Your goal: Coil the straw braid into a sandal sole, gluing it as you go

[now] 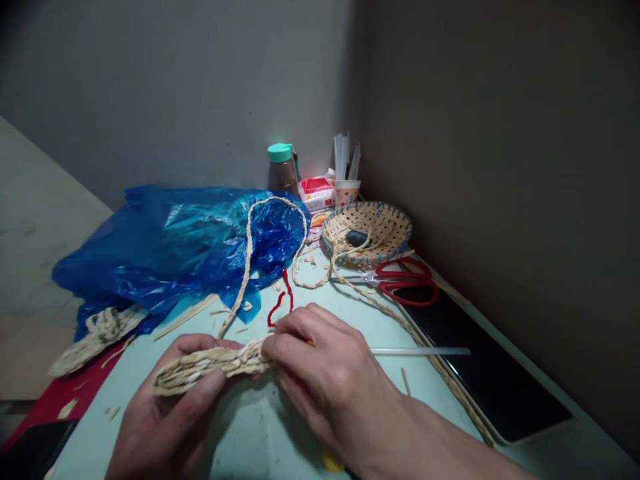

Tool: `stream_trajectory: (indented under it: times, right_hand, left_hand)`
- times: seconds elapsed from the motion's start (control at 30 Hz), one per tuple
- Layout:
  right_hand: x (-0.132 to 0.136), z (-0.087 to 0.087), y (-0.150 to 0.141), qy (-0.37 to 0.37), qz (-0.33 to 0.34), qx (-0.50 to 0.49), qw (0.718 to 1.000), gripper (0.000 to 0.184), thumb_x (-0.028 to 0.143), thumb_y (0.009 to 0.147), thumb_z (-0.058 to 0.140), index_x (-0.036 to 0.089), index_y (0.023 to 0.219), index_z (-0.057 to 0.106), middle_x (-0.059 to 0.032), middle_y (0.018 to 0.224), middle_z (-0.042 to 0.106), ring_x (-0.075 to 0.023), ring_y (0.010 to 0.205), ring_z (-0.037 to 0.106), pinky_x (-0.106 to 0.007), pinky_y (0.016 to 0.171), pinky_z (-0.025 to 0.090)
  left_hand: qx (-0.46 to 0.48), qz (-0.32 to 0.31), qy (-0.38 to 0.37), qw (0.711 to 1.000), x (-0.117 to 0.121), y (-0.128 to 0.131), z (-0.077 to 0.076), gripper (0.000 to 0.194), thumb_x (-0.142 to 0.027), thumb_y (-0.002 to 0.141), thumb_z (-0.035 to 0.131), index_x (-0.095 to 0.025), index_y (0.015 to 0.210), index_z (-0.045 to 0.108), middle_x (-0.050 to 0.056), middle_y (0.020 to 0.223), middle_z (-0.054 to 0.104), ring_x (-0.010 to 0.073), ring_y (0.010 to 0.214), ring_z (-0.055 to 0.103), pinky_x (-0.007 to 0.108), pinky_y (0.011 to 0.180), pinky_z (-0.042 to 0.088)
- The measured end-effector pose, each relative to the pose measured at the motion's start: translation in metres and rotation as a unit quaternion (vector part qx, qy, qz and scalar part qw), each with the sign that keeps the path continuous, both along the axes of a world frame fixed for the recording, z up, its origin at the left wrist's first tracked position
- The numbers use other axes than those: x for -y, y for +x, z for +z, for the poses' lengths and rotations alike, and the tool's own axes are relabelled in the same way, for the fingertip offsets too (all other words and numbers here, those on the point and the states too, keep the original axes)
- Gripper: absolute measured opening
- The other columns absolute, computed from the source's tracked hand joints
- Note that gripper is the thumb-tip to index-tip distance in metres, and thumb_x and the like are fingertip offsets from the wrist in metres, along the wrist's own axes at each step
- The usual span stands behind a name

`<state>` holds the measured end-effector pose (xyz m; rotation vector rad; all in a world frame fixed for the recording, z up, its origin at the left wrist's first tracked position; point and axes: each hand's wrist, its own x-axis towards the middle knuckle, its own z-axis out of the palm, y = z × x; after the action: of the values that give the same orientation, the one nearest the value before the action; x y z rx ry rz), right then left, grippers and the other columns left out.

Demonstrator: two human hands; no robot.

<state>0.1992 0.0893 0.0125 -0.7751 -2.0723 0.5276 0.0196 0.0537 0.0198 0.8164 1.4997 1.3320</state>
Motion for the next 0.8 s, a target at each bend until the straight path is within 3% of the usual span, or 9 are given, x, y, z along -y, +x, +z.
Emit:
stream_trajectory:
  times: [0.23,0.33,0.5,0.7,0.8]
  right_hand:
    - [0.000,-0.007,-0.005,-0.013,-0.006,-0.032,0.999,0.020,0.002,0.090,0.052,0.013,0.095,0.068,-0.0068,0.085,0.065,-0.0144,0.075,0.060,-0.023,0.064,0.050]
    - [0.002,-0.009,-0.007,0.003,-0.006,-0.016,1.000,0.021,0.004,0.091,0.050,0.013,0.095,0.068,-0.0085,0.087,0.065,-0.0158,0.078,0.060,-0.024,0.065,0.050]
    - [0.005,-0.019,-0.011,0.012,-0.010,0.015,1.000,0.019,0.012,0.097,0.049,0.015,0.097,0.068,-0.0067,0.089,0.063,-0.0164,0.080,0.056,-0.026,0.068,0.046]
    - [0.006,-0.027,-0.013,0.052,-0.002,0.019,0.998,0.021,0.008,0.095,0.047,0.014,0.088,0.066,-0.0055,0.083,0.060,-0.0164,0.074,0.049,-0.028,0.064,0.041]
    - [0.005,-0.021,-0.013,0.017,-0.003,0.001,1.000,0.018,0.011,0.095,0.050,0.017,0.084,0.063,-0.0049,0.085,0.060,-0.0174,0.079,0.051,-0.029,0.068,0.043]
  left_hand:
    - [0.093,-0.001,0.009,0.996,0.001,0.007,-0.004,0.040,-0.040,0.063,0.086,-0.020,0.088,0.063,0.005,0.084,0.074,0.0226,0.079,0.072,0.031,0.077,0.053]
    - [0.100,-0.007,-0.006,0.995,0.002,0.009,-0.007,0.045,-0.036,0.061,0.088,-0.020,0.095,0.063,0.004,0.082,0.074,0.0215,0.075,0.072,0.030,0.075,0.053]
    - [0.100,-0.040,-0.009,0.994,0.003,0.007,-0.015,0.038,-0.037,0.065,0.087,-0.021,0.091,0.064,0.002,0.075,0.073,0.0143,0.059,0.066,0.025,0.062,0.050]
    - [0.117,-0.028,-0.027,0.992,0.002,0.009,-0.020,0.041,-0.032,0.063,0.089,-0.019,0.089,0.061,0.001,0.069,0.072,0.0126,0.061,0.065,0.021,0.059,0.048]
    - [0.129,-0.040,-0.029,0.990,0.001,0.009,-0.021,0.039,-0.030,0.064,0.088,-0.020,0.089,0.059,0.001,0.062,0.070,0.0127,0.060,0.064,0.020,0.060,0.048]
